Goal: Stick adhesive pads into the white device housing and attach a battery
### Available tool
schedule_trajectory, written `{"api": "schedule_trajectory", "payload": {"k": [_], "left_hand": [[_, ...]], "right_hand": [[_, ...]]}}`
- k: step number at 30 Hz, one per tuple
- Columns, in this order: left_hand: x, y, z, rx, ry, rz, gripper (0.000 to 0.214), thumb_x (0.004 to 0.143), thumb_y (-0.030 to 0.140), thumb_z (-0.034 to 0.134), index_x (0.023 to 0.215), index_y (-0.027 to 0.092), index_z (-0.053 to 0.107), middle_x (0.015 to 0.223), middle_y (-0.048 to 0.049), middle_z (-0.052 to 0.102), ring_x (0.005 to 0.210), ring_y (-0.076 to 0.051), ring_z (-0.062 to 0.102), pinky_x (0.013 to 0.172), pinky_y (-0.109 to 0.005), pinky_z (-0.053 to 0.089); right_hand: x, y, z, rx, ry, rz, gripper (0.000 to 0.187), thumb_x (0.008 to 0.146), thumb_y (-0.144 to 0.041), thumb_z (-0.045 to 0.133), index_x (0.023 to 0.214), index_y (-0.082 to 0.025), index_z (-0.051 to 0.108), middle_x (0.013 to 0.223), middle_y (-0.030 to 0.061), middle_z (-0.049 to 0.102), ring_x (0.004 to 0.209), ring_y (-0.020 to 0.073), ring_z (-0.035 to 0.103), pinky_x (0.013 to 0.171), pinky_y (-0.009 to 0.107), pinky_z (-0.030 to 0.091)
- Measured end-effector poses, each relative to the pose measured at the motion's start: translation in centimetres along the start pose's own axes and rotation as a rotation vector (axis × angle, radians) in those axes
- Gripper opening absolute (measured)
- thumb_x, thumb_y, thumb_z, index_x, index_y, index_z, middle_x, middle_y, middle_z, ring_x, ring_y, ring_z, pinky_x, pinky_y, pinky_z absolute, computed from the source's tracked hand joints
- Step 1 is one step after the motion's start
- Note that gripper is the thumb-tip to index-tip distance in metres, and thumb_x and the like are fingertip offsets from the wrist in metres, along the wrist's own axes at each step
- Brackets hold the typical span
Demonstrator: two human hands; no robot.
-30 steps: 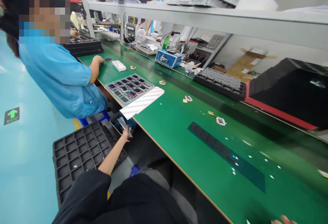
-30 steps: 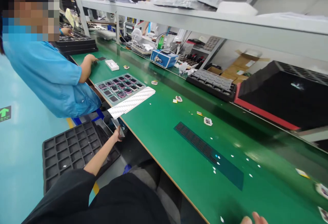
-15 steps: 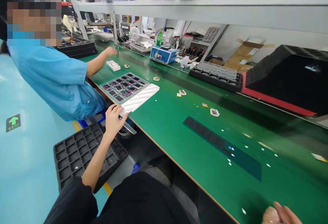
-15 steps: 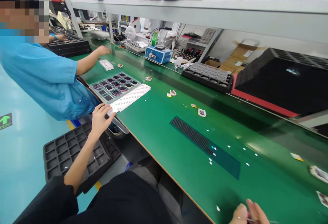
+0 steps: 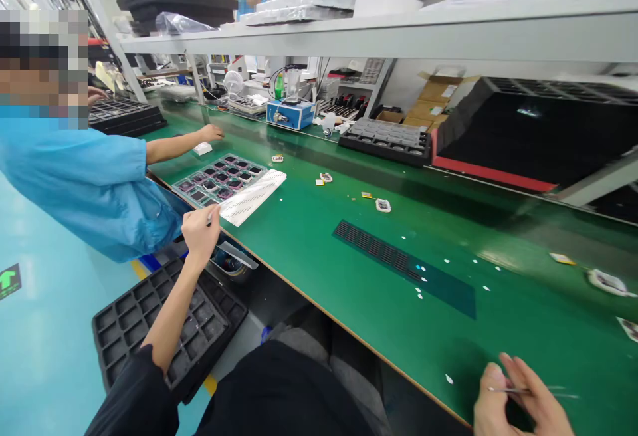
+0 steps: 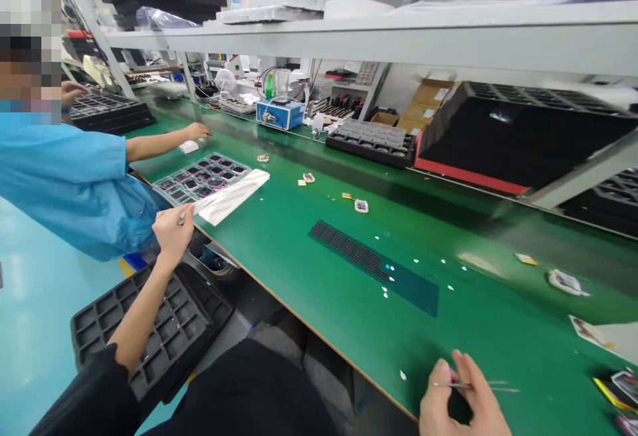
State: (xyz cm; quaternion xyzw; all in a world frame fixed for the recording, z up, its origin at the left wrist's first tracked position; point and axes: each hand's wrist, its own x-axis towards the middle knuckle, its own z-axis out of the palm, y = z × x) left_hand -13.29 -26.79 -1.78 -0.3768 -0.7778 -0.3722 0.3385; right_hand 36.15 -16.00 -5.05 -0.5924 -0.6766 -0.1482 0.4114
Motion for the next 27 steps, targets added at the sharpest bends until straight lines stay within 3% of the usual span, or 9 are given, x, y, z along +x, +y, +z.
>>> {"api": "schedule_trajectory", "payload": {"k": [4,6,8,11,14,16,19,23,27], "left_hand": [[1.4,3.4,-1.0,-0.083,0.176,0.056,0.033,0.101,0.035,0.052,0.094,0.014,0.076,0.089,-0.013,0.08,0.082,-0.024,0.074,0.08,-0.036,0.053],[0.9,6.1,-1.7,-0.226,0.269,0.245,0.02,0.097,0.027,0.06,0.098,0.016,0.076,0.088,-0.0101,0.08,0.08,-0.021,0.075,0.077,-0.032,0.056],[-0.4,8.9,-2.2,-0.437,0.278,0.512,0.016,0.096,0.022,0.063,0.106,0.017,0.075,0.087,-0.0084,0.081,0.084,-0.022,0.077,0.078,-0.033,0.059],[-2.6,11.6,-1.8,-0.713,0.06,0.836,0.017,0.097,0.025,0.063,0.109,0.018,0.073,0.086,-0.0072,0.081,0.093,-0.025,0.079,0.078,-0.034,0.063],[-3.3,12.7,0.2,-0.715,-0.288,1.088,0.013,0.098,0.024,0.063,0.102,0.021,0.075,0.093,-0.005,0.082,0.1,-0.023,0.078,0.079,-0.031,0.062],[-2.9,13.1,1.6,-0.637,-0.54,1.175,0.021,0.101,0.027,0.056,0.101,0.023,0.076,0.103,-0.0059,0.081,0.107,-0.025,0.075,0.084,-0.034,0.061],[-2.1,14.2,3.0,-0.541,-0.827,1.165,0.03,0.104,0.032,0.048,0.117,0.024,0.074,0.118,-0.0105,0.077,0.115,-0.029,0.069,0.095,-0.044,0.055],[-2.1,16.4,3.7,-0.476,-0.939,1.187,0.036,0.101,0.04,0.052,0.13,0.024,0.068,0.112,-0.0144,0.073,0.102,-0.03,0.068,0.091,-0.045,0.052],[-2.5,18.6,5.2,-0.393,-0.914,1.114,0.037,0.098,0.039,0.056,0.123,0.016,0.071,0.106,-0.0189,0.071,0.098,-0.032,0.066,0.085,-0.045,0.052]], "right_hand": [[0.2,-0.9,-0.8,0.016,-0.018,0.013,0.04,0.097,-0.04,0.057,0.124,-0.015,0.072,0.081,0.0133,0.078,0.069,0.0329,0.075,0.051,0.036,0.052],[0.2,-1.2,-0.8,0.035,-0.054,0.058,0.042,0.098,-0.04,0.054,0.123,-0.011,0.072,0.088,0.0155,0.079,0.077,0.0334,0.076,0.058,0.036,0.054],[0.1,-1.2,-0.7,0.024,-0.07,0.097,0.043,0.099,-0.042,0.052,0.122,-0.01,0.072,0.092,0.0154,0.079,0.081,0.0321,0.076,0.061,0.035,0.053],[-0.1,-0.9,-0.5,0.023,-0.056,0.12,0.042,0.1,-0.043,0.051,0.122,-0.013,0.071,0.095,0.0125,0.079,0.081,0.0285,0.076,0.063,0.033,0.053],[-0.1,-0.7,-0.5,0.066,-0.067,0.107,0.041,0.1,-0.043,0.051,0.121,-0.014,0.071,0.098,0.0117,0.079,0.082,0.0261,0.076,0.068,0.032,0.054],[-0.1,-0.7,-0.6,0.088,-0.101,0.097,0.04,0.1,-0.042,0.05,0.121,-0.014,0.071,0.099,0.0115,0.079,0.083,0.025,0.076,0.071,0.032,0.055],[0.1,-0.8,-0.6,0.086,-0.154,0.134,0.038,0.1,-0.041,0.049,0.121,-0.018,0.07,0.098,0.0107,0.078,0.084,0.0251,0.075,0.073,0.034,0.056],[1.5,-0.3,-1.0,0.103,-0.292,0.148,0.042,0.098,-0.043,0.047,0.122,-0.016,0.069,0.092,0.0105,0.077,0.085,0.028,0.074,0.071,0.037,0.057],[5.4,0.2,-2.2,0.12,-0.538,-0.021,0.046,0.098,-0.044,0.047,0.13,-0.016,0.066,0.103,0.013,0.076,0.083,0.0276,0.073,0.071,0.038,0.057]]}}
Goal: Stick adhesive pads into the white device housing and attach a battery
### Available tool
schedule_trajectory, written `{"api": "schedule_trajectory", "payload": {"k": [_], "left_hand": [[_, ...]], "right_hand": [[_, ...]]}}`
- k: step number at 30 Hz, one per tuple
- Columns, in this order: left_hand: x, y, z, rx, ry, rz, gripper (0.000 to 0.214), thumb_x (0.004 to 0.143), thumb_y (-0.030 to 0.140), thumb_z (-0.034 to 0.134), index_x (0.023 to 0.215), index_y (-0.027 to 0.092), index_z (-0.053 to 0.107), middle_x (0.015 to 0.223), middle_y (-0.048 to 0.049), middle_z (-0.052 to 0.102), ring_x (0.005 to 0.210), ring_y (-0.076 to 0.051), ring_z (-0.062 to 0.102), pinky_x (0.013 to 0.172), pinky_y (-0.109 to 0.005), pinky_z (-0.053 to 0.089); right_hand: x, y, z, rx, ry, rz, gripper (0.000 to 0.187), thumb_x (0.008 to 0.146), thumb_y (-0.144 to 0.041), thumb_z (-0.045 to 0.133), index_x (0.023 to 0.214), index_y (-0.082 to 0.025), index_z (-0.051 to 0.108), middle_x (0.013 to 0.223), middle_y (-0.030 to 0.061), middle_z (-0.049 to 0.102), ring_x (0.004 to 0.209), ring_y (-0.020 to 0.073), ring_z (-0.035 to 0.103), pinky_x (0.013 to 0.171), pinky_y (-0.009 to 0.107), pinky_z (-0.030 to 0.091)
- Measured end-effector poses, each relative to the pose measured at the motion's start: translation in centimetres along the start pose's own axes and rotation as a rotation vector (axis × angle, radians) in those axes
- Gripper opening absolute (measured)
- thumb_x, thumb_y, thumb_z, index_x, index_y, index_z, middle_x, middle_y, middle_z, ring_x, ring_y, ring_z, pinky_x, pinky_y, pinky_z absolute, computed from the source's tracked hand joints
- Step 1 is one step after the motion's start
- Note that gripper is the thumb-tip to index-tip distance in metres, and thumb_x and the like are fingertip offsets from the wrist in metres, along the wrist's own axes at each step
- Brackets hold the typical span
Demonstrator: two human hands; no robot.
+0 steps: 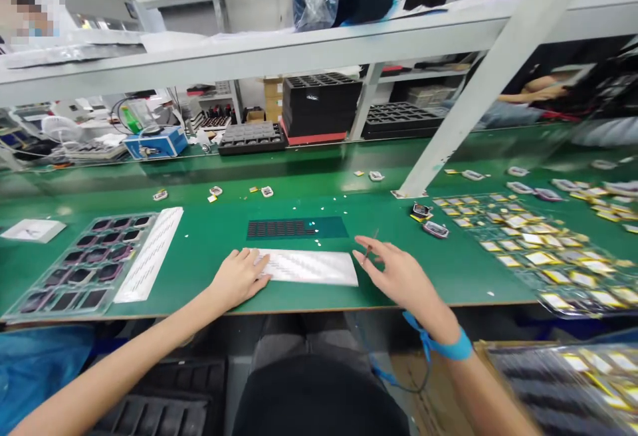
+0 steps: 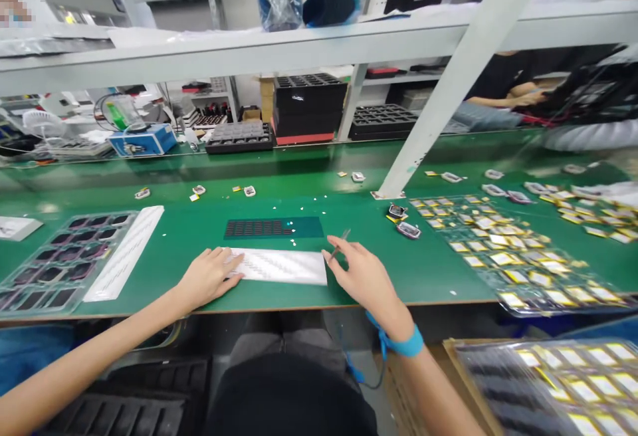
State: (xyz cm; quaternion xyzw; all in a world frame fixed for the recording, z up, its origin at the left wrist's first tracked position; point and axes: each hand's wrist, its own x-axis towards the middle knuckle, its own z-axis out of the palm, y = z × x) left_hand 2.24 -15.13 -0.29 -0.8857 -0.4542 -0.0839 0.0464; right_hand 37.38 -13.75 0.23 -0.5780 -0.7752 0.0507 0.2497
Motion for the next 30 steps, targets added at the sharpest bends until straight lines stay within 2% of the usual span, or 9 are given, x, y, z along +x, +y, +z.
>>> {"api": "schedule_trajectory", "payload": {"k": [3,5,8,11,15,20,22,26,30], "left_hand": [[2.5,-0.6,0.3,-0.018,0.027,0.019,0.036,0.098,0.041,0.057,0.12,0.016,0.071,0.112,-0.0191,0.07,0.104,-0.033,0.065,0.094,-0.048,0.05],[4.6,-1.2,0.4,-0.095,0.043,0.076,0.039,0.096,0.043,0.059,0.126,0.02,0.069,0.13,-0.0186,0.065,0.119,-0.035,0.061,0.106,-0.052,0.045],[7.9,-2.3,0.6,-0.31,0.015,0.155,0.046,0.092,0.045,0.066,0.135,0.027,0.066,0.15,-0.0142,0.054,0.138,-0.039,0.049,0.117,-0.06,0.032],[9.9,-3.4,1.3,-0.44,-0.04,0.139,0.041,0.094,0.045,0.063,0.133,0.032,0.068,0.15,-0.0112,0.056,0.138,-0.04,0.049,0.115,-0.062,0.034],[9.8,-4.2,1.9,-0.375,-0.022,0.114,0.039,0.1,0.044,0.055,0.134,0.033,0.067,0.148,-0.0098,0.058,0.127,-0.034,0.055,0.106,-0.056,0.044],[8.4,-4.3,1.8,-0.354,-0.031,0.099,0.037,0.102,0.041,0.048,0.13,0.03,0.07,0.143,-0.0097,0.063,0.117,-0.03,0.059,0.1,-0.051,0.048],[8.5,-4.9,1.9,-0.416,0.026,0.036,0.038,0.104,0.039,0.045,0.128,0.028,0.07,0.137,-0.0094,0.067,0.116,-0.027,0.061,0.102,-0.048,0.048],[10.1,-8.4,3.0,-0.431,0.303,-0.29,0.039,0.103,0.038,0.04,0.12,0.021,0.071,0.122,-0.0102,0.074,0.114,-0.026,0.064,0.105,-0.045,0.048],[13.9,-12.7,4.2,-0.362,0.348,-0.456,0.037,0.099,0.029,0.047,0.126,0.012,0.065,0.141,-0.0187,0.061,0.136,-0.031,0.05,0.119,-0.051,0.033]], "right_hand": [[3.4,-0.6,-1.8,-0.055,-0.114,-0.19,0.049,0.099,-0.042,0.046,0.141,-0.019,0.059,0.112,0.0154,0.073,0.095,0.0309,0.071,0.081,0.042,0.056],[6.3,-1.1,-1.7,0.056,-0.188,-0.287,0.049,0.1,-0.042,0.045,0.14,-0.018,0.06,0.116,0.0178,0.072,0.103,0.0336,0.069,0.087,0.047,0.054],[10.6,-1.0,0.4,0.144,-0.255,-0.343,0.043,0.097,-0.038,0.05,0.134,-0.021,0.064,0.122,0.0146,0.071,0.107,0.0314,0.068,0.093,0.046,0.053],[13.8,0.4,3.1,0.272,-0.324,-0.369,0.037,0.096,-0.038,0.053,0.125,-0.022,0.069,0.118,0.0097,0.075,0.105,0.0268,0.069,0.094,0.042,0.053],[15.5,2.7,5.0,0.504,-0.348,-0.303,0.043,0.102,-0.043,0.042,0.131,-0.019,0.064,0.128,0.01,0.072,0.1,0.0203,0.071,0.09,0.036,0.055],[15.5,4.4,5.7,0.771,-0.348,-0.193,0.047,0.098,-0.055,0.05,0.123,-0.019,0.067,0.126,0.0124,0.072,0.096,0.0208,0.071,0.083,0.035,0.057],[15.5,5.0,5.9,0.855,-0.306,-0.13,0.049,0.098,-0.059,0.049,0.115,-0.019,0.069,0.122,0.0136,0.074,0.093,0.0212,0.07,0.076,0.034,0.057],[15.8,5.7,6.3,0.954,-0.234,-0.022,0.059,0.096,-0.069,0.046,0.102,-0.017,0.074,0.111,0.0148,0.077,0.072,0.0173,0.064,0.063,0.033,0.054],[15.8,5.6,6.3,0.96,-0.215,0.012,0.07,0.092,-0.076,0.045,0.059,-0.019,0.066,0.083,0.0113,0.076,0.056,0.0127,0.052,0.058,0.031,0.048]]}}
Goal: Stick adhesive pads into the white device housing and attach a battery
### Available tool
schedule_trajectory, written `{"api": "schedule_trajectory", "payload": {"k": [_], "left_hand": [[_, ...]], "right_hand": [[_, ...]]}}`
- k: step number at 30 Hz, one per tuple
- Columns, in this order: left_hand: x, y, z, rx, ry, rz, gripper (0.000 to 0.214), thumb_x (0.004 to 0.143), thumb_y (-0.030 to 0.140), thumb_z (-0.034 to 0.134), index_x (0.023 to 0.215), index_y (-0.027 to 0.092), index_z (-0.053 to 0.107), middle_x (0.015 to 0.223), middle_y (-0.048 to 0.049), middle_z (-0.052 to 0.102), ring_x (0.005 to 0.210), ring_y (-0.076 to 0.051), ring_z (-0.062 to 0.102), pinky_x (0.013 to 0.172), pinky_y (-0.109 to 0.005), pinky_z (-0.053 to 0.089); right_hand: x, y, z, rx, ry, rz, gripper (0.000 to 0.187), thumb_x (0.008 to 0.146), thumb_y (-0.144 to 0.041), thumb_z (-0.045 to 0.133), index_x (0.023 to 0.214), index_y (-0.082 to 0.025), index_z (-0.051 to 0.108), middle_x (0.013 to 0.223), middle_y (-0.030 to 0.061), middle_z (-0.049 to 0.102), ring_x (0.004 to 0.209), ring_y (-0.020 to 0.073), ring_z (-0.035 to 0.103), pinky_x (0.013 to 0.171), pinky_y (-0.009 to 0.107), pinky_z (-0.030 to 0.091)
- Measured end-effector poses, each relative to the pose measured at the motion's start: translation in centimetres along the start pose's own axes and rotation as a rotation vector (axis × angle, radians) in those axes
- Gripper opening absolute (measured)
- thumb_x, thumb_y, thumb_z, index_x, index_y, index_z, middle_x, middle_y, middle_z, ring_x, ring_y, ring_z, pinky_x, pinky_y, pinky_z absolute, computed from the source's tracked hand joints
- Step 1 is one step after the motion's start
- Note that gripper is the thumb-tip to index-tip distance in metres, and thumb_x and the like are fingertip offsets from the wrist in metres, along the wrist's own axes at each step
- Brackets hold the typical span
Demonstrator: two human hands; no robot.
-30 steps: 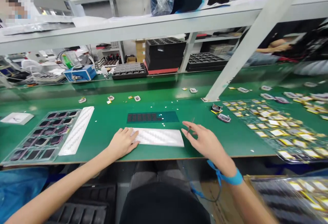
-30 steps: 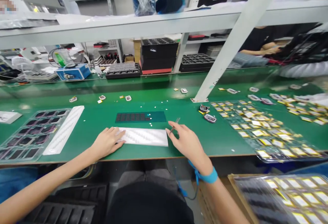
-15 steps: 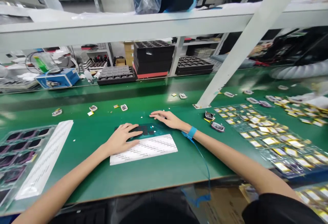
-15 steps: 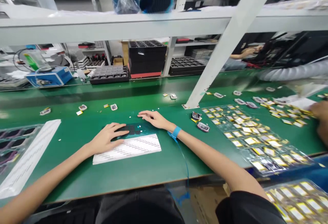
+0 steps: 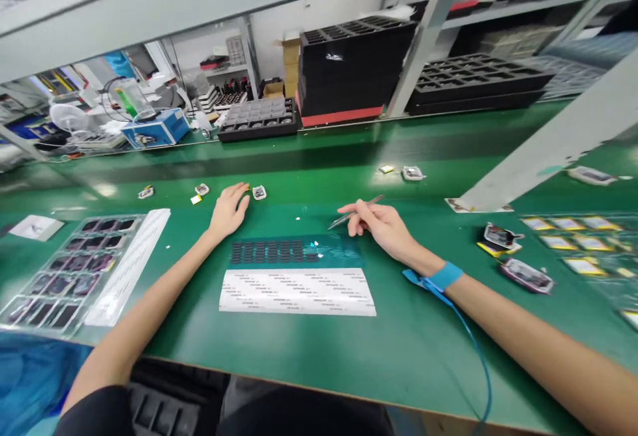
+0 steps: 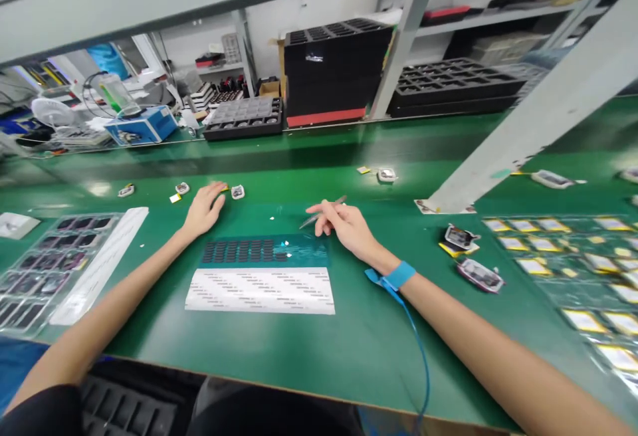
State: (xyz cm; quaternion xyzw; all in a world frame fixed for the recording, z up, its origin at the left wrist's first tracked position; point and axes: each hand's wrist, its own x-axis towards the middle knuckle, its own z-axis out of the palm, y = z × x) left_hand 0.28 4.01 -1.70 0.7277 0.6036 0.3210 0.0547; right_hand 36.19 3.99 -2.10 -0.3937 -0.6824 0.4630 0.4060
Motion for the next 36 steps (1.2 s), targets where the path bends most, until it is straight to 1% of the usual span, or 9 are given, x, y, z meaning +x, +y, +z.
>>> {"api": "schedule_trajectory", "payload": {"k": [5,10,14,17,20,23,25,28,36], "left_hand": [[3.5,-0.7,1.8,-0.028,-0.042,-0.082,0.018,0.083,0.024,0.072,0.099,0.017,0.069,0.127,-0.0146,0.07,0.132,-0.031,0.055,0.114,-0.046,0.04],[2.4,0.8,0.9,-0.169,0.042,-0.125,0.011,0.082,0.023,0.069,0.083,0.017,0.06,0.092,-0.0084,0.076,0.091,-0.023,0.07,0.091,-0.038,0.054],[-1.0,4.7,-1.0,-0.325,0.104,-0.106,0.012,0.089,0.027,0.06,0.084,0.017,0.057,0.088,-0.0069,0.074,0.087,-0.02,0.07,0.086,-0.034,0.055],[-4.3,9.4,-2.1,-0.647,0.018,-0.125,0.024,0.094,0.037,0.059,0.107,0.017,0.057,0.081,-0.0043,0.075,0.067,-0.016,0.071,0.065,-0.027,0.057],[-7.7,13.9,-2.2,-0.967,-0.201,-0.207,0.041,0.09,0.037,0.069,0.124,0.017,0.059,0.072,-0.0013,0.074,0.049,-0.013,0.066,0.054,-0.025,0.057],[-10.3,16.5,-1.9,-1.11,-0.361,-0.316,0.03,0.087,0.034,0.073,0.11,0.017,0.062,0.071,0.0001,0.072,0.052,-0.014,0.071,0.052,-0.023,0.058],[-11.2,17.1,-1.6,-1.204,-0.408,-0.36,0.026,0.089,0.034,0.073,0.104,0.019,0.057,0.073,0.0012,0.072,0.057,-0.016,0.074,0.058,-0.025,0.062],[-11.9,17.0,-1.4,-1.291,-0.399,-0.351,0.025,0.093,0.034,0.069,0.1,0.023,0.048,0.075,0.0022,0.072,0.062,-0.016,0.075,0.064,-0.027,0.063],[-13.0,16.5,-0.9,-1.124,-0.312,-0.223,0.013,0.099,0.018,0.057,0.111,0.022,0.054,0.08,0.0015,0.066,0.065,-0.01,0.068,0.066,-0.021,0.06]], "right_hand": [[-0.8,-0.4,-0.1,-0.229,0.027,-0.075,0.063,0.094,-0.07,0.047,0.062,-0.02,0.068,0.08,0.0073,0.075,0.057,0.0156,0.059,0.059,0.032,0.05],[-1.9,-1.9,-0.5,-0.759,0.195,-0.595,0.031,0.101,-0.033,0.052,0.081,-0.021,0.072,0.083,0.0051,0.078,0.08,0.0232,0.07,0.073,0.036,0.055],[-3.9,-5.4,0.3,-1.052,0.234,-0.996,0.017,0.097,-0.008,0.051,0.101,-0.014,0.066,0.095,0.0105,0.076,0.091,0.0229,0.068,0.081,0.036,0.054],[-6.1,-7.7,1.9,-1.195,0.157,-1.227,0.021,0.097,-0.005,0.048,0.111,-0.011,0.063,0.073,0.0037,0.07,0.067,0.0184,0.059,0.062,0.032,0.046],[-8.1,-8.8,3.8,-1.12,0.102,-1.141,0.021,0.102,-0.014,0.046,0.117,-0.009,0.061,0.062,-0.0021,0.061,0.054,0.0135,0.047,0.052,0.028,0.038],[-9.1,-8.8,5.1,-1.054,0.049,-0.943,0.024,0.106,-0.029,0.046,0.115,-0.012,0.062,0.067,-0.0016,0.064,0.057,0.0109,0.054,0.052,0.025,0.038],[-9.3,-8.4,5.4,-1.026,0.037,-0.903,0.017,0.105,-0.024,0.049,0.105,-0.016,0.064,0.07,-0.0022,0.067,0.058,0.0094,0.057,0.051,0.024,0.039],[-9.3,-7.7,5.4,-0.955,0.017,-0.878,0.015,0.099,-0.01,0.052,0.091,-0.019,0.062,0.075,-0.0026,0.071,0.062,0.0086,0.063,0.052,0.023,0.04],[-9.6,-6.8,5.8,-0.765,-0.006,-0.703,0.01,0.098,-0.02,0.063,0.107,-0.019,0.06,0.094,0.0019,0.075,0.076,0.0107,0.071,0.058,0.021,0.051]]}}
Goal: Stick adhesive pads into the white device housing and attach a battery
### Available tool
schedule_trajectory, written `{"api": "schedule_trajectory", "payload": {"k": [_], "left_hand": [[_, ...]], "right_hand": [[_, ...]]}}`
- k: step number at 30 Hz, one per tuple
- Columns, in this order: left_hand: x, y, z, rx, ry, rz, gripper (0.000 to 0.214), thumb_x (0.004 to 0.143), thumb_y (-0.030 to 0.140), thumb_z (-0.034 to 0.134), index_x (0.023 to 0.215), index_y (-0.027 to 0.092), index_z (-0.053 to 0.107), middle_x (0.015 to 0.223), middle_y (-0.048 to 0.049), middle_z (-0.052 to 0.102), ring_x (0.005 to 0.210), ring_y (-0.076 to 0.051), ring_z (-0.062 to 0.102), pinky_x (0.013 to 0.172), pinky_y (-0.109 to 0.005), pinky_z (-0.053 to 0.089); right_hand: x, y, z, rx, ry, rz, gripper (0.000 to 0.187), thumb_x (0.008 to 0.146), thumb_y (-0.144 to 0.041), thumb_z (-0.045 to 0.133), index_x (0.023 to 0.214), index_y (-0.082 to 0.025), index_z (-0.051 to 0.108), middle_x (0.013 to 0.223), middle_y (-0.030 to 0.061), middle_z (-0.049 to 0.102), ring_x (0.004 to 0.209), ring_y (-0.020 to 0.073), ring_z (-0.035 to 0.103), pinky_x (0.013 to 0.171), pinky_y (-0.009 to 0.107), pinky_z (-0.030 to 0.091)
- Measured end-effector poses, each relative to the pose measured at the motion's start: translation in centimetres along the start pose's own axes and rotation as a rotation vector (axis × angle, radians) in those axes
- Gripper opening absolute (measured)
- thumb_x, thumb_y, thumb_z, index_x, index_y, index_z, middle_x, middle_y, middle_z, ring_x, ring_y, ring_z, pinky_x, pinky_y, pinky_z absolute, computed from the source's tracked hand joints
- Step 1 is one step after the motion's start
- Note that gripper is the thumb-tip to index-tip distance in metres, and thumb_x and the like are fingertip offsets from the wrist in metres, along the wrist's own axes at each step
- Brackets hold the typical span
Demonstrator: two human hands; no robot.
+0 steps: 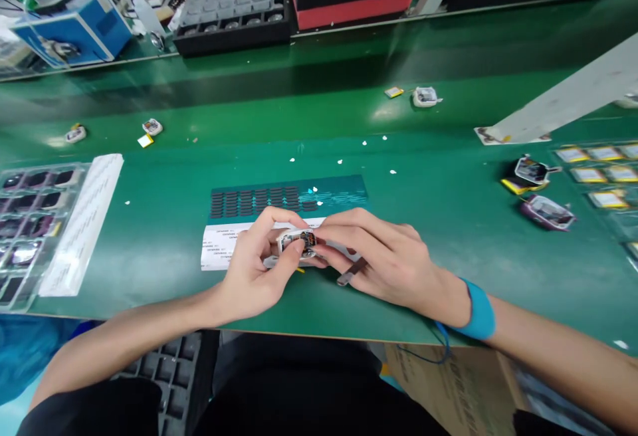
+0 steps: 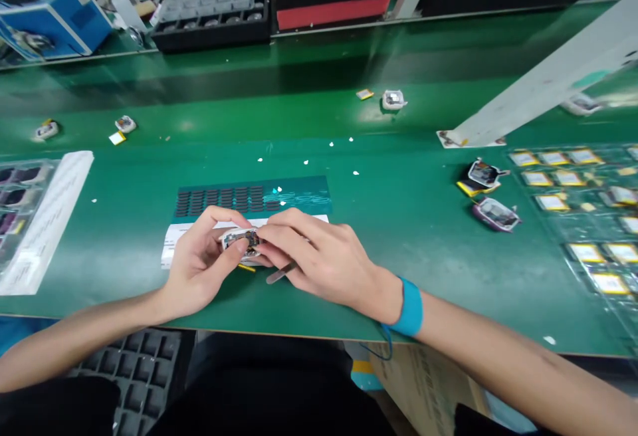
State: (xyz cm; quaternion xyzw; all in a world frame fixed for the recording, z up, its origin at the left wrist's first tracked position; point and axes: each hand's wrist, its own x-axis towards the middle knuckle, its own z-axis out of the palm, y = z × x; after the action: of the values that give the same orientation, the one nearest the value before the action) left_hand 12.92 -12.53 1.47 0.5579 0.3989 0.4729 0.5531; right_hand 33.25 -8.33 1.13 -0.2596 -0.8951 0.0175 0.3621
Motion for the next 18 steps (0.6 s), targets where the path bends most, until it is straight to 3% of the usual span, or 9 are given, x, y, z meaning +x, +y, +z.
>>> {"api": "schedule_trajectory", "payload": {"k": [7,13,18], "left_hand": [[-0.24,-0.53,0.15,0.187,0.038,0.025,0.015,0.099,0.019,0.055,0.114,0.022,0.055,0.077,0.0021,0.062,0.061,-0.01,0.06,0.061,-0.022,0.057],[-0.25,-0.33,0.16,0.296,0.039,0.105,0.02,0.097,0.012,0.054,0.115,0.022,0.054,0.075,0.0026,0.064,0.06,-0.009,0.061,0.056,-0.018,0.051],[-0.26,-0.17,0.06,0.331,0.05,0.005,0.018,0.097,0.018,0.056,0.114,0.022,0.058,0.07,0.0022,0.063,0.057,-0.012,0.062,0.054,-0.022,0.052]], "right_hand": [[-0.45,-0.24,0.4,0.022,-0.047,0.03,0.017,0.096,-0.014,0.061,0.113,-0.017,0.061,0.107,0.0068,0.073,0.084,0.0131,0.072,0.062,0.022,0.054],[-0.61,-0.46,0.46,0.036,-0.035,0.049,0.022,0.092,-0.006,0.059,0.111,-0.017,0.062,0.103,0.0059,0.071,0.083,0.0134,0.07,0.06,0.021,0.053],[-0.7,-0.45,0.62,0.028,-0.063,0.033,0.024,0.092,-0.003,0.057,0.112,-0.016,0.061,0.099,0.0042,0.073,0.082,0.0126,0.071,0.058,0.02,0.052]]}}
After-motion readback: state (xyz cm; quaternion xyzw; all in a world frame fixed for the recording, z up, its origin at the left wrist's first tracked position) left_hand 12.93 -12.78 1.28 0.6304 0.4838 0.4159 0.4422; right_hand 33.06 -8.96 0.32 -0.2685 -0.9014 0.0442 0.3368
